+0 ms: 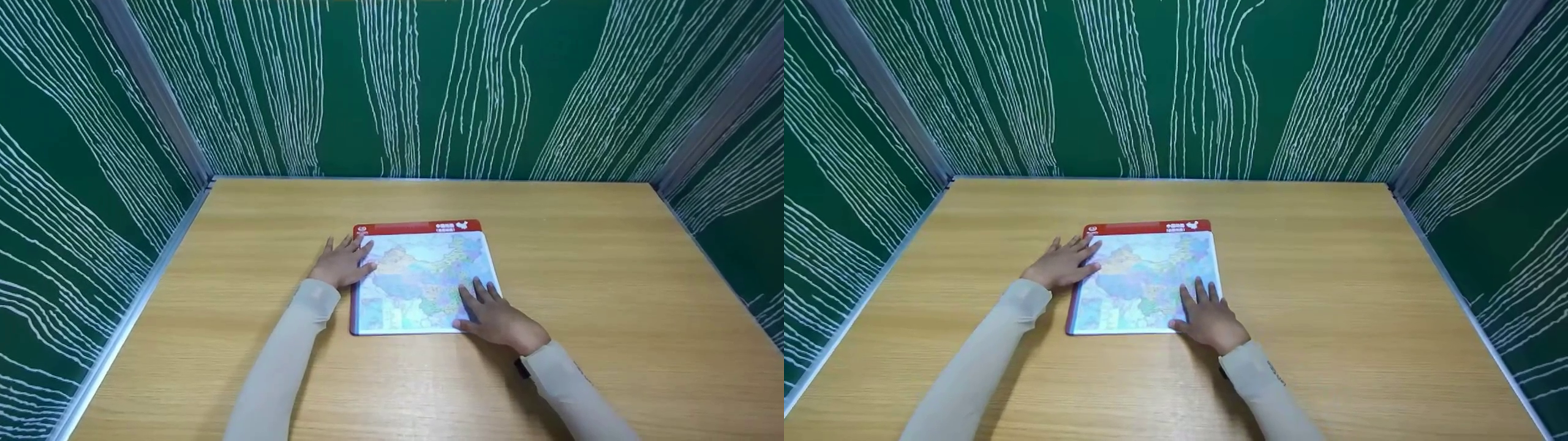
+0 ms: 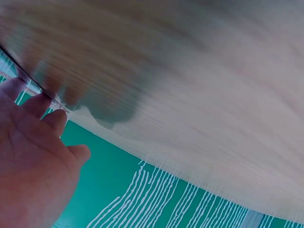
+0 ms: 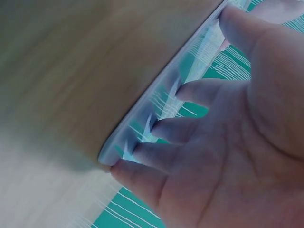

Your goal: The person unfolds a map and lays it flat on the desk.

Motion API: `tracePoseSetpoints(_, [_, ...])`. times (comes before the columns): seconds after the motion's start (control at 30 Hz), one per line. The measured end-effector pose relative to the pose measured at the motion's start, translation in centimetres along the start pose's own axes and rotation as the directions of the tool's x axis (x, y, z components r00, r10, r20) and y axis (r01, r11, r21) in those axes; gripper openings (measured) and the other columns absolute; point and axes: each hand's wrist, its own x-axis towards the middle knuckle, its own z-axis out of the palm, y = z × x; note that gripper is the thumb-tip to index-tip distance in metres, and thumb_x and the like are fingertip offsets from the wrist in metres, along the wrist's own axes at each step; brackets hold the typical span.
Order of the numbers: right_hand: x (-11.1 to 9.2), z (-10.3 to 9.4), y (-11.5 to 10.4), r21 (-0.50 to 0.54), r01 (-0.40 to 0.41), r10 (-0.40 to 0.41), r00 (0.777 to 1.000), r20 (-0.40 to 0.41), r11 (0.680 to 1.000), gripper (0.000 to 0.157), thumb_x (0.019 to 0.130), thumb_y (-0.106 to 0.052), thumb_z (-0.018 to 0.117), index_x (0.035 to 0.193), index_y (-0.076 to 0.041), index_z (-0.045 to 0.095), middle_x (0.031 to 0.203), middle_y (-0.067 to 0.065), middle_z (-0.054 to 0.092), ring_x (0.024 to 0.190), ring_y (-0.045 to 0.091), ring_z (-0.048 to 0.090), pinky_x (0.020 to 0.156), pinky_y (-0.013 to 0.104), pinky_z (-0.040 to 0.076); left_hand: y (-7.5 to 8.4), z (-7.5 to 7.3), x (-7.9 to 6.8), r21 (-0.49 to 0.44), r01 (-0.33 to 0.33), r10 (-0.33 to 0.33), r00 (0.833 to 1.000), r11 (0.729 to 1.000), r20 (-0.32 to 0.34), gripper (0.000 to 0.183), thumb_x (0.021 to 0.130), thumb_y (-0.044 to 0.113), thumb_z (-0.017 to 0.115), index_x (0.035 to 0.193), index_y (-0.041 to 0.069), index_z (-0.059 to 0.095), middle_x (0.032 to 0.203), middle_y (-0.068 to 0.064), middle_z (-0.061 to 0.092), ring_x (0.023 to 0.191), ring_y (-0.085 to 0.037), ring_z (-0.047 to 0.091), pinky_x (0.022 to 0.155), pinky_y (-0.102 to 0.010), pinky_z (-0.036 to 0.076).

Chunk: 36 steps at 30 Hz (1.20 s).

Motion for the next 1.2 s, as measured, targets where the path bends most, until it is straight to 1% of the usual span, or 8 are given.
tracePoseSetpoints(0.17, [0.1,-0.2,0.0,-0.012,-0.002,0.002,1.000,0.016,1.000,0.077,0.094,-0.047,0.054,0.152,-0.006,0.023,0.158,0.026,0.012,0.143,0.051,0.009,0.108,0.067,0.025,-0.2,0.0,0.0,0.018,0.001,-0.002,1.000,1.000,0.012,0.068,0.094,0.062,0.038,0.153,0.035,0.017,0.162,0.004,0.013,0.150,-0.026,0.007,0.119,-0.056,0.002])
tracePoseSetpoints(0.4, [0.1,-0.6,0.5,0.005,0.075,-0.076,0.997,0.027,0.997,0.076,0.096,-0.042,0.051,0.151,0.002,0.022,0.155,0.033,0.009,0.140,0.057,0.009,0.109,0.068,0.020,0.2,-0.2,0.0,0.052,0.000,-0.001,0.999,0.999,0.034,0.069,0.094,0.061,0.038,0.153,0.034,0.017,0.161,0.003,0.012,0.150,-0.022,0.007,0.120,-0.054,0.002])
tracePoseSetpoints(0.5, [0.2,-0.8,0.9,0.011,0.071,-0.071,0.997,0.037,0.997,0.077,0.096,-0.043,0.052,0.151,0.000,0.021,0.156,0.032,0.008,0.141,0.055,0.007,0.110,0.067,0.019,0.3,-0.3,-0.1,0.079,-0.003,-0.001,0.999,0.997,0.043,0.070,0.094,0.062,0.037,0.153,0.034,0.015,0.161,0.004,0.010,0.150,-0.020,0.005,0.120,-0.053,0.001])
tracePoseSetpoints(0.63, [0.4,-0.9,1.3,0.022,0.065,-0.066,0.997,0.046,0.998,0.077,0.095,-0.044,0.053,0.152,-0.002,0.021,0.157,0.030,0.007,0.142,0.054,0.006,0.109,0.068,0.019,0.2,-0.4,-0.2,0.087,-0.018,0.014,0.999,0.996,0.052,0.071,0.093,0.063,0.038,0.153,0.033,0.015,0.162,0.003,0.010,0.150,-0.020,0.006,0.120,-0.053,0.001])
tracePoseSetpoints(0.8, [0.6,-1.1,1.4,0.044,0.074,-0.076,0.996,0.054,0.996,0.078,0.095,-0.042,0.054,0.152,-0.002,0.020,0.157,0.030,0.007,0.142,0.054,0.004,0.110,0.068,0.015,0.0,-0.4,-0.4,0.061,-0.022,0.018,0.998,0.998,0.065,0.073,0.092,0.064,0.041,0.153,0.034,0.015,0.162,0.003,0.009,0.150,-0.019,0.005,0.120,-0.052,0.001])
tracePoseSetpoints(1.0, [0.8,-1.4,1.9,0.077,0.085,-0.090,0.994,0.060,0.993,0.080,0.094,-0.041,0.057,0.152,-0.002,0.019,0.157,0.030,0.005,0.141,0.055,0.001,0.111,0.069,0.011,0.0,-0.3,-0.6,0.031,0.005,-0.008,0.998,1.000,0.070,0.074,0.090,0.065,0.044,0.152,0.037,0.015,0.162,0.005,0.009,0.150,-0.018,0.005,0.121,-0.051,0.001])
tracePoseSetpoints(1.2, [1.2,-1.7,2.7,0.099,0.094,-0.101,0.992,0.070,0.991,0.081,0.093,-0.043,0.057,0.153,-0.005,0.019,0.158,0.028,0.003,0.143,0.052,-0.002,0.110,0.070,0.010,0.0,-0.3,-1.0,0.014,-0.001,0.000,0.999,1.000,0.053,0.076,0.088,0.064,0.048,0.152,0.037,0.017,0.162,0.004,0.011,0.150,-0.019,0.007,0.121,-0.051,0.002])
